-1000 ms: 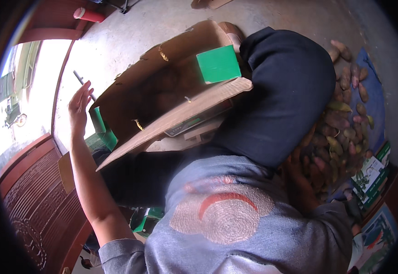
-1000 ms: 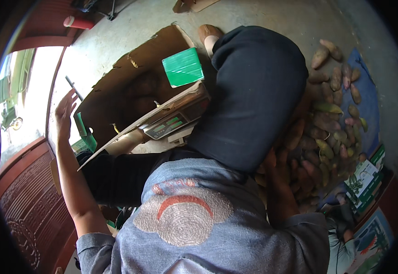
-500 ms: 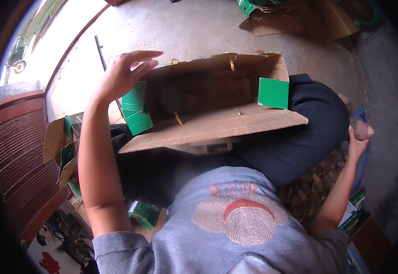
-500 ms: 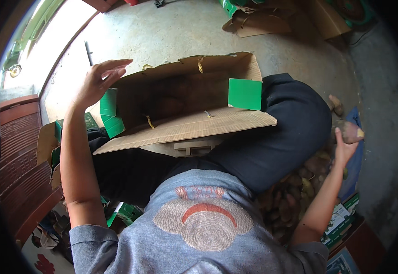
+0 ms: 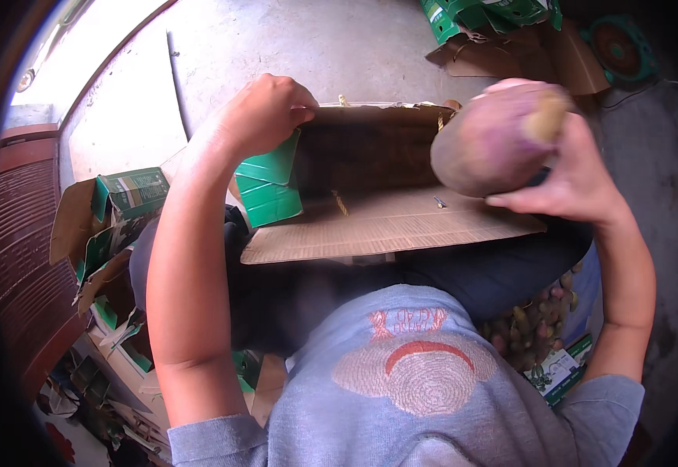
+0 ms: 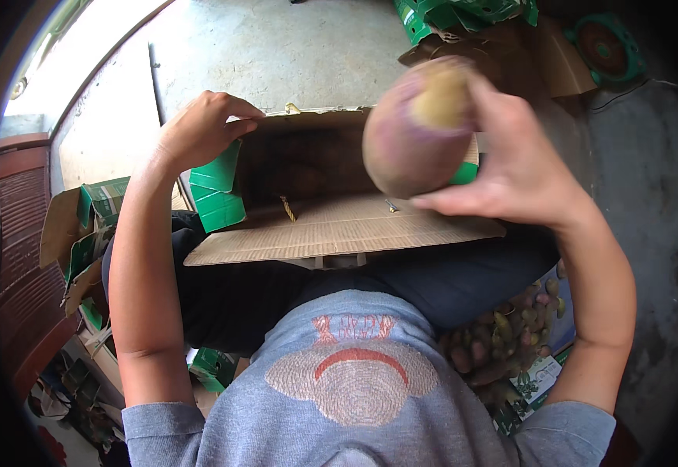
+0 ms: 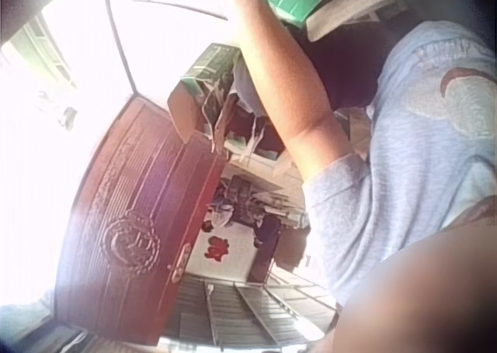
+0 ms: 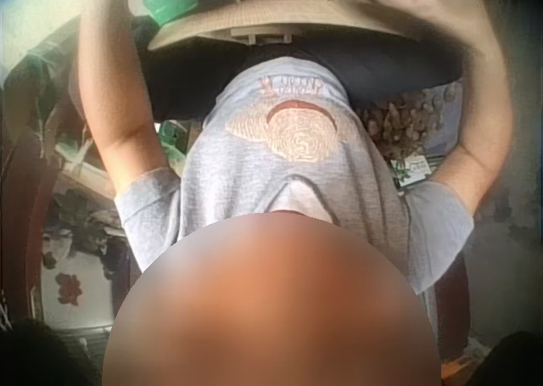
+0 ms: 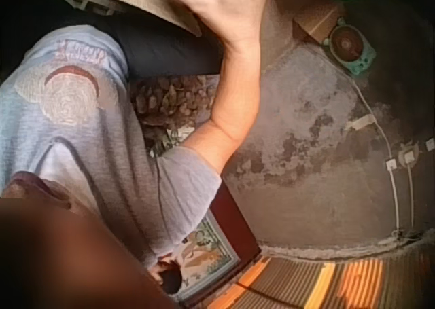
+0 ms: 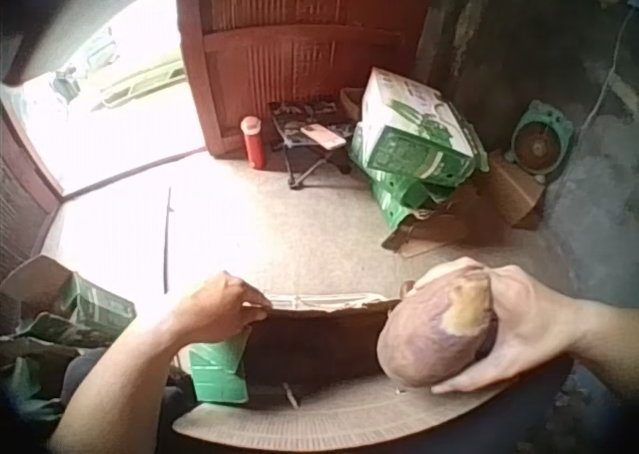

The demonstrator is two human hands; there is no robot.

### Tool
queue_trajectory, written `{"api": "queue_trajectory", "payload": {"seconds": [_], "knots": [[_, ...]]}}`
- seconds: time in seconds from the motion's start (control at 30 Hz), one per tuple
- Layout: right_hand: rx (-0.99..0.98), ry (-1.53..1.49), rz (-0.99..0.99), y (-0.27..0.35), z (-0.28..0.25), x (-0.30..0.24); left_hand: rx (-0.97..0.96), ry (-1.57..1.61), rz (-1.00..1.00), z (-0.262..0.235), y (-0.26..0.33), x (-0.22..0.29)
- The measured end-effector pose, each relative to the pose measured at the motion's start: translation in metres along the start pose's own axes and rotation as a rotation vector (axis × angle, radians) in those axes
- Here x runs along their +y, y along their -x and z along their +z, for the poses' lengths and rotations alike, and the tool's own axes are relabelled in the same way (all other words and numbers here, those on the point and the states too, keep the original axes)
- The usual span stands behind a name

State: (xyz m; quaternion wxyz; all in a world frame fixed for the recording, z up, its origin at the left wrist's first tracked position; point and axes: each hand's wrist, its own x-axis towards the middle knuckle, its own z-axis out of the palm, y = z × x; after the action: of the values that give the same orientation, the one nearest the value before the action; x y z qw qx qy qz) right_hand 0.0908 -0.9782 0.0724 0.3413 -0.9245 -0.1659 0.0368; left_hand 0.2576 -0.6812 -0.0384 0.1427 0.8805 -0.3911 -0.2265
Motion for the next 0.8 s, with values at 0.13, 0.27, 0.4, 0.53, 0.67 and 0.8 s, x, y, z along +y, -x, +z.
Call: {"api": "queue_trajectory", "payload": {"seconds": [0.13,0.27,0.4,0.53,0.67,0.8], "knots": [[-0.404,0.126,0.068,-0.041,0.085,0.032,0.007,-0.003,-0.019,0.002,-0.001,-0.004],[-0.896,0.347,0.297,-0.072,0.142,0.053,0.04,-0.065,-0.008,0.0,0.006,-0.005],[-1.035,0.477,0.208,-0.067,0.205,0.104,0.064,-0.096,-0.008,0.004,0.005,-0.011],[-1.042,0.516,0.333,-0.064,0.234,0.114,0.09,-0.089,-0.014,0.009,0.003,-0.012],[-1.065,0.463,0.417,-0.057,0.241,0.122,0.035,-0.076,0.01,-0.001,0.004,-0.012],[-0.61,0.247,0.582,-0.069,0.2,0.091,0.051,-0.042,-0.03,0.003,0.005,-0.012]]}}
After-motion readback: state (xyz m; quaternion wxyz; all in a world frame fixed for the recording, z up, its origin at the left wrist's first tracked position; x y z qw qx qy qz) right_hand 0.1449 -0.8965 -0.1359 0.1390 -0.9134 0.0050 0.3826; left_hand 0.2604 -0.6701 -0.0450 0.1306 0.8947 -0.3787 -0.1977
